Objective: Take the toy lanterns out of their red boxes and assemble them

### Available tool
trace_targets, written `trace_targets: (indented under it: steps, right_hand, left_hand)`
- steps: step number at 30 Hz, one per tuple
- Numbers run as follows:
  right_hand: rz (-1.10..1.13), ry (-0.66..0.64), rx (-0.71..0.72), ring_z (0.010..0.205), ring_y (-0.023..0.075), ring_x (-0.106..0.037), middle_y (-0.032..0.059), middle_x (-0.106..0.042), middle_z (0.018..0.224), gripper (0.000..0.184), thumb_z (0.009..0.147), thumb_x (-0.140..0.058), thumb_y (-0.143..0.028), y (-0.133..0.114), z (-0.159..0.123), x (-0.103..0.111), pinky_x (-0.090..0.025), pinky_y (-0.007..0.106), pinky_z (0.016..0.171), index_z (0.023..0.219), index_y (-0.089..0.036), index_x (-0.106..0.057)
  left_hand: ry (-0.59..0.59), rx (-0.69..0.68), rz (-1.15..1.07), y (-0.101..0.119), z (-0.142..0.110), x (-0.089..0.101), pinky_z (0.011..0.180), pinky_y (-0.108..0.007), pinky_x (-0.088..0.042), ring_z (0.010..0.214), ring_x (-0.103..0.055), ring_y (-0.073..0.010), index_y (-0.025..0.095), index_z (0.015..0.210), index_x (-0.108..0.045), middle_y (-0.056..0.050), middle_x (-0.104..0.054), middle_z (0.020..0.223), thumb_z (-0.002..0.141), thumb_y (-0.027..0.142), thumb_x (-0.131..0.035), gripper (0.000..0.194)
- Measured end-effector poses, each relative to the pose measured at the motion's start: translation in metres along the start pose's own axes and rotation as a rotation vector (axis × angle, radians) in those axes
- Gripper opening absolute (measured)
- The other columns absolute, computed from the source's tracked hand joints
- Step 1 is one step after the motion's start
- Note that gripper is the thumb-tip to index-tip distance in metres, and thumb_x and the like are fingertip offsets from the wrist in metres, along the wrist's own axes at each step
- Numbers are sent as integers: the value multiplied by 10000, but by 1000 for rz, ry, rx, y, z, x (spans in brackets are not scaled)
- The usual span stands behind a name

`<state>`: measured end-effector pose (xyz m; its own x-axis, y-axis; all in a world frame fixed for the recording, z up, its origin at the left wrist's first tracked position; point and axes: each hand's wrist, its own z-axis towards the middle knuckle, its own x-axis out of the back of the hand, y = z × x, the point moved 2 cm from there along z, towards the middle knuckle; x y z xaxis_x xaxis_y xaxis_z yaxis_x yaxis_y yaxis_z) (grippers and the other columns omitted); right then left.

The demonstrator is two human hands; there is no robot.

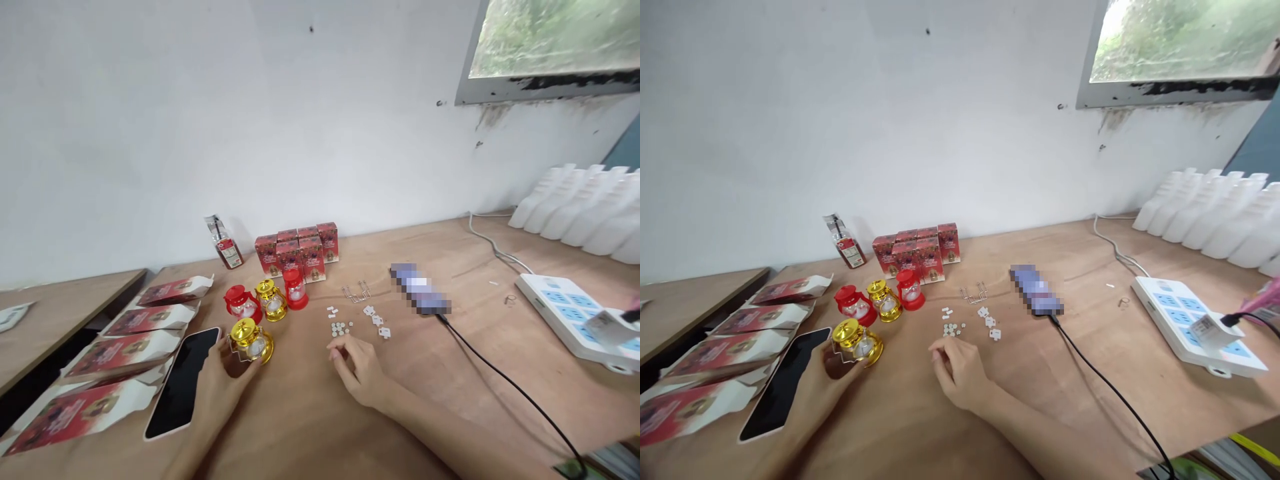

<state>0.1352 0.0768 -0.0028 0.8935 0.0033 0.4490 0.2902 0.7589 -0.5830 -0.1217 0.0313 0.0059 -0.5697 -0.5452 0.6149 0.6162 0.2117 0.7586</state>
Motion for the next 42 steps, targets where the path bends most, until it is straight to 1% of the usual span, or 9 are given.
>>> trace_targets:
  steps: [3,5,11,14,17,20,26,36,42]
  right_hand:
    - [-11,-14,42,528,130,-528,13,-592,647,148,864,-372,-155,-3,1,0,-417,245,528,858,-207,-510]
    - [-14,-21,65,526,134,-525,10,-583,629,146,860,-377,-159,-5,1,0,-414,248,528,861,-208,-514]
    - [-12,-6,127,502,139,-504,1,-564,588,152,845,-368,-160,-9,3,0,-400,252,509,862,-211,-510]
    - [-12,0,131,505,138,-513,-3,-564,582,160,840,-359,-152,-11,5,1,-403,249,513,854,-215,-506]
    - [2,8,145,502,136,-516,-3,-571,585,156,834,-360,-147,-11,6,1,-403,245,512,850,-209,-502]
    - [2,19,155,496,136,-510,-2,-570,581,144,831,-366,-147,-10,6,0,-397,245,506,844,-203,-498]
    - [-19,45,151,497,131,-513,1,-577,593,145,829,-360,-148,-9,6,-1,-387,239,502,849,-201,-493]
    - [-17,36,188,489,120,-495,-15,-560,576,131,832,-380,-147,-7,2,-6,-370,233,498,845,-197,-500]
    - [-19,35,182,503,126,-504,-4,-573,595,133,826,-382,-137,-7,3,-5,-375,236,502,845,-196,-500]
  left_hand:
    - [-132,35,87,9,15,-7,775,-489,-502,867,-655,-349,162,991,-536,-146,-678,927,581,602,-633,609]
    - [-86,1,80,12,20,-9,758,-468,-513,855,-657,-338,139,991,-536,-156,-668,925,584,608,-624,628]
    - [534,-431,275,34,-11,-5,835,-512,-485,1144,-463,-392,72,1245,-397,-229,-469,1201,656,515,-644,777]
    - [655,-812,363,66,-31,-7,907,-493,-449,1165,-440,-354,163,1340,-278,-175,-400,1286,630,411,-716,870]
    - [516,-1055,376,109,-15,-19,931,-449,-427,1124,-497,-307,177,1304,-334,-152,-494,1236,727,347,-634,672]
    - [154,-988,568,146,41,-45,1023,-438,-331,1213,-455,-290,161,1180,-505,-139,-537,1265,832,281,-459,371]
    - [-174,-702,853,164,138,-92,1091,-538,-160,1377,-226,-328,43,1361,-325,-210,-295,1469,810,292,-453,619]
    - [-129,-798,980,181,125,-100,1040,-585,-166,1204,-465,-345,54,1181,-475,-241,-613,1146,773,289,-571,480]
    - [-135,-837,939,179,132,-104,998,-628,-178,1223,-420,-371,149,1273,-420,-203,-521,1292,732,284,-603,587]
